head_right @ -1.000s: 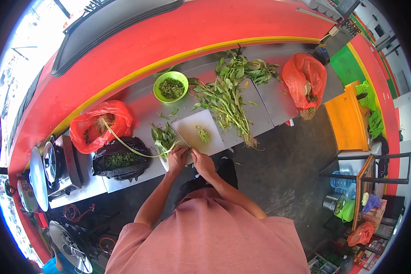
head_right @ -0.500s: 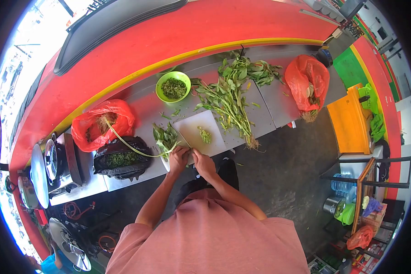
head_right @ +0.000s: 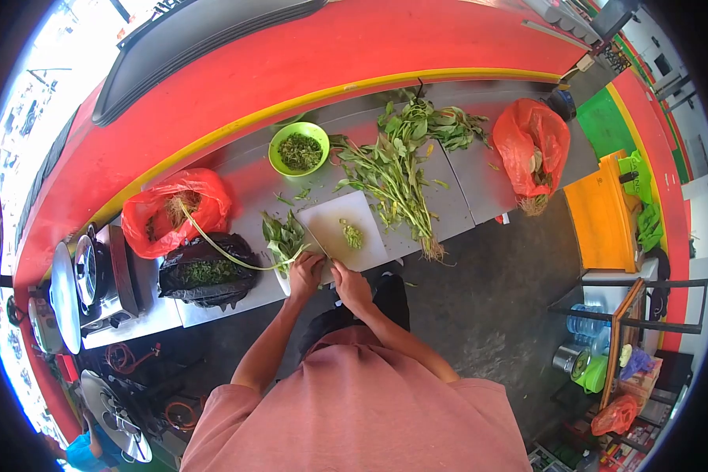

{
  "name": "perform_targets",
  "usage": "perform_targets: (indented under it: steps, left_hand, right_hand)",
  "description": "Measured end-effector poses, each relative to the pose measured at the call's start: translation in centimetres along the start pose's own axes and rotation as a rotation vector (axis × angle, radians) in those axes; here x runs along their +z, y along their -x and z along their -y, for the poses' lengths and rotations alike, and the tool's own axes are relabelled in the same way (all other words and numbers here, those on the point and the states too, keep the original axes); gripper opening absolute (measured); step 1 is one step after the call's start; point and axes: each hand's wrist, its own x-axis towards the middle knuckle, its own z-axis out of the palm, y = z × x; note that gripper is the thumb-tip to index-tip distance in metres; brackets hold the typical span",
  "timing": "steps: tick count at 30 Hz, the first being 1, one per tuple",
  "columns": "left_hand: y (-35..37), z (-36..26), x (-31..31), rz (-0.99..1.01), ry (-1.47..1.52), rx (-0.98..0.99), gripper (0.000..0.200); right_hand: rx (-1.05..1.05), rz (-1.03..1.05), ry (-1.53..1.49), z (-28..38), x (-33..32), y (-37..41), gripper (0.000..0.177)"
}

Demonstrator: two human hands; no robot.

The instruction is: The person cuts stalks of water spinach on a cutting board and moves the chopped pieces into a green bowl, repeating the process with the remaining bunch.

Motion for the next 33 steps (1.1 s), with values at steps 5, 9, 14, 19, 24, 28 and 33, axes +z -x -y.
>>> perform_targets:
  steps: [5,9,14,19,24,28,33]
  left_hand:
    - [0.3,0.5,0.4,0.017,0.005,-0.033,0.012]
    - [0.1,-0.1,0.0,0.013,-0.01,-0.011,0.012]
    - [0.1,-0.2,0.0,-0.019,0.03,-0.046,0.012]
    - [0.1,-0.3,-0.2,-0.009,0.004,-0.022,0.015]
    - [0.0,-0.3,-0.2,-0.013,-0.018,0.015,0.015]
    - [0.2,0.3,0.1,-0.019,0.035,-0.033,0.014]
    - [0.4,0.3,0.1,-0.006,0.058,-0.072,0.012]
  right_hand:
    - [0.007,0.022,0.005,0.4,-0.2,-0.2,0.035]
    - [-0.019,0.015,-0.016,0.5,0.6,-1.8,0.035]
    - [-0.04,-0.034,-0.041,0.5,0.5,-0.9,0.035]
    - [-0.006,-0.001,0.014,0.1,0.5,-0.4,0.034]
    - [-0.02,0.035,0.031,0.6,0.1,-1.8,0.035]
    - [-0.029,-0.006,-0.006,0.5,0.5,-1.1,0.034]
    - [-0.021,0.015,-0.01,0.2,0.2,-0.3,0.034]
